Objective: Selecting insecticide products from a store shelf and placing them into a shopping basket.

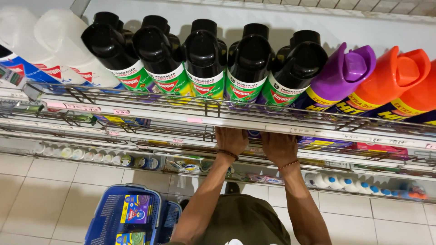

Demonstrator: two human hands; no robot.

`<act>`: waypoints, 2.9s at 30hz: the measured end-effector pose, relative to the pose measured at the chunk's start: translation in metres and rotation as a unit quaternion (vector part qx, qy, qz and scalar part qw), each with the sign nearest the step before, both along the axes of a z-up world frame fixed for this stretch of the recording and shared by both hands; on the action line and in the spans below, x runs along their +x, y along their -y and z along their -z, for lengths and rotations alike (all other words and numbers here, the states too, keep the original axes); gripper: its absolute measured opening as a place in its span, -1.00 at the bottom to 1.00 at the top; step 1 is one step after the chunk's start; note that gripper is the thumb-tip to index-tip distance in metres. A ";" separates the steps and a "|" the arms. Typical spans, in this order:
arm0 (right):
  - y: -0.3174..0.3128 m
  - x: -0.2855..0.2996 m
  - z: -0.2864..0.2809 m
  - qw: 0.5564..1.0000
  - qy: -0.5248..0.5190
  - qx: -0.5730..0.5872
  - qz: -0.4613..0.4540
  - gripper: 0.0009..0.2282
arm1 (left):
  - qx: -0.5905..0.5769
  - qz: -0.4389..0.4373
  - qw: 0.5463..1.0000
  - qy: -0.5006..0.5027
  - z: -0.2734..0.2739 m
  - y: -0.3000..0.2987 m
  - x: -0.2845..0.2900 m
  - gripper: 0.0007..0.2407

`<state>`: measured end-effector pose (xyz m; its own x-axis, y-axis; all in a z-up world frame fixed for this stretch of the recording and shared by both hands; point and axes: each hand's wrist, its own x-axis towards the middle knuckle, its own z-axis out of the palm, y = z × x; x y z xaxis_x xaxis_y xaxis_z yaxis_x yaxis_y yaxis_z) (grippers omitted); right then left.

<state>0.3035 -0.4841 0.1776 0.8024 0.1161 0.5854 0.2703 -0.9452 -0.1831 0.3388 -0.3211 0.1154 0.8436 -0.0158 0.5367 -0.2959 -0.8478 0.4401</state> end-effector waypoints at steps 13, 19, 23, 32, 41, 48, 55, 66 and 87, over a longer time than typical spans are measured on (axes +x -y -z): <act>0.000 -0.001 0.024 0.998 -0.040 -0.034 0.027 -0.65 | -0.028 -0.010 0.999 0.025 -0.022 -0.003 -0.010 -0.74; -0.002 -0.001 0.023 0.996 -0.084 -0.016 0.039 -0.67 | -0.028 -0.012 0.997 -0.074 -0.025 -0.005 -0.009 -0.78; -0.001 -0.001 0.033 0.997 -0.067 -0.018 0.018 -0.64 | -0.003 -0.027 0.998 -0.061 -0.018 -0.006 -0.013 -0.74; -0.092 -0.049 0.017 0.981 -0.019 0.166 -0.098 -0.41 | -0.167 0.062 0.976 0.128 -0.024 -0.096 -0.079 -0.73; -0.231 -0.108 0.083 0.892 -0.111 0.224 -0.377 -0.60 | -0.171 -0.213 0.962 -0.006 0.136 -0.267 -0.223 -0.84; -0.346 -0.137 0.132 0.723 -0.404 0.089 -0.553 -0.60 | -0.341 -0.400 0.835 -0.162 0.240 -0.324 -0.352 -0.82; -0.452 -0.153 0.227 0.639 -0.503 0.003 -0.582 -0.57 | -0.418 -0.500 0.729 -0.212 0.309 -0.352 -0.400 -0.78; -0.544 -0.144 0.438 0.654 -0.551 -0.048 -0.516 -0.60 | -0.549 -0.475 0.617 -0.306 0.440 -0.429 -0.388 -0.53; -0.586 -0.143 0.529 0.631 -0.657 0.030 -0.411 -0.24 | -0.613 -0.546 0.511 -0.255 0.528 -0.445 -0.351 -0.26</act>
